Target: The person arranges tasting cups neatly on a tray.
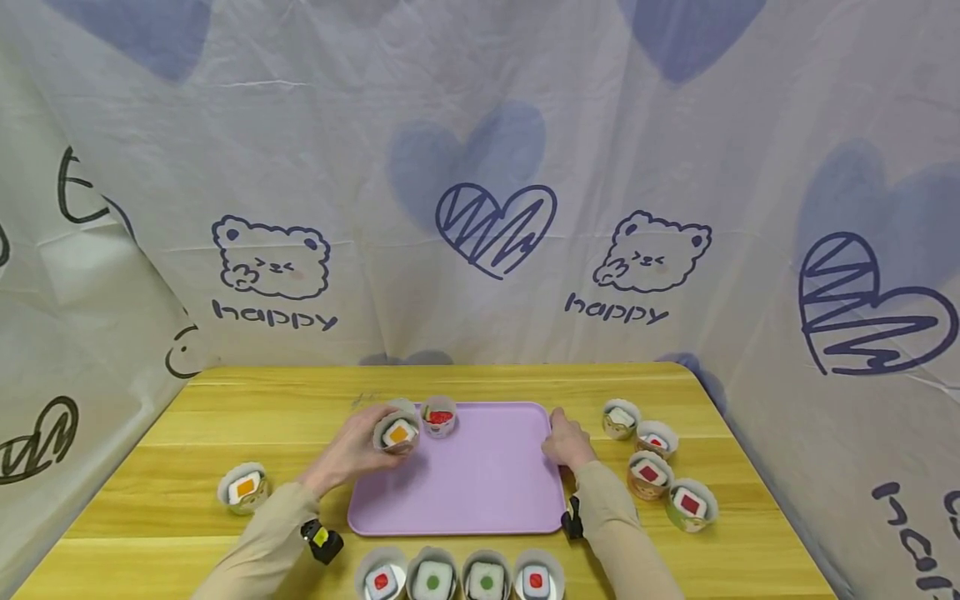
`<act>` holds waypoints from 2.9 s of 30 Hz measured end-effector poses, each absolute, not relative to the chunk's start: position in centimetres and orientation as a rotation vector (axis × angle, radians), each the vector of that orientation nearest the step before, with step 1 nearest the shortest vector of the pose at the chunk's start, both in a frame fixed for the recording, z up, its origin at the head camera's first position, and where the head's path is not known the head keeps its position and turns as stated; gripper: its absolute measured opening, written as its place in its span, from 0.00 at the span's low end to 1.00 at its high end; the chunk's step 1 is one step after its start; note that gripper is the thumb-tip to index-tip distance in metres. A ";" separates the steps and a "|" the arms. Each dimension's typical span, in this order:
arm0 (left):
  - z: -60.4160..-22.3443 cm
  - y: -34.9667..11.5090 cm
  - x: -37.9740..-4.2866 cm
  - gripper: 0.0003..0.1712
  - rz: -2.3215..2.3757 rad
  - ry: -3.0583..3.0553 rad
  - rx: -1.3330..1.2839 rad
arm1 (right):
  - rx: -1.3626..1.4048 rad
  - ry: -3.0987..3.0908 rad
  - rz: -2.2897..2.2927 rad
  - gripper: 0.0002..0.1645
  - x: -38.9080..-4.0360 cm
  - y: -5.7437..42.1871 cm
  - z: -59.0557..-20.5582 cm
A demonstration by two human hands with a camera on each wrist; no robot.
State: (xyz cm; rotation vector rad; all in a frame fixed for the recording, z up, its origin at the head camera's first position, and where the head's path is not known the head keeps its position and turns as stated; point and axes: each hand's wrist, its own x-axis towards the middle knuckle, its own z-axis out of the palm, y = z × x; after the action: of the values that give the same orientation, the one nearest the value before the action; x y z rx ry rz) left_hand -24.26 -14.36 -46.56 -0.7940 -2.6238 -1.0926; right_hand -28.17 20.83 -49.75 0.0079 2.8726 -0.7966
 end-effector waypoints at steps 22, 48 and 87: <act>-45.1 -9.9 -26.0 0.35 -0.946 -2.635 -0.917 | -0.001 2.889 -0.782 0.15 -28.1 20.8 -49.8; -44.6 -5.6 -29.8 0.32 -0.832 -2.729 -1.166 | 0.030 2.866 -0.800 0.15 -28.2 20.7 -49.6; -47.8 -0.9 -31.4 0.30 -0.386 -2.975 -0.942 | -0.008 2.898 -0.778 0.16 -28.0 20.7 -49.7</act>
State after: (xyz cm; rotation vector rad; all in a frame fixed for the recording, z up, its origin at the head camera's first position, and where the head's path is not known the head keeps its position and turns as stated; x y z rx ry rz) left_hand -31.43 -0.93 -47.76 -0.9416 -2.9749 -0.3857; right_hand -28.04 20.73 -49.74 -0.0075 2.8979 -0.7776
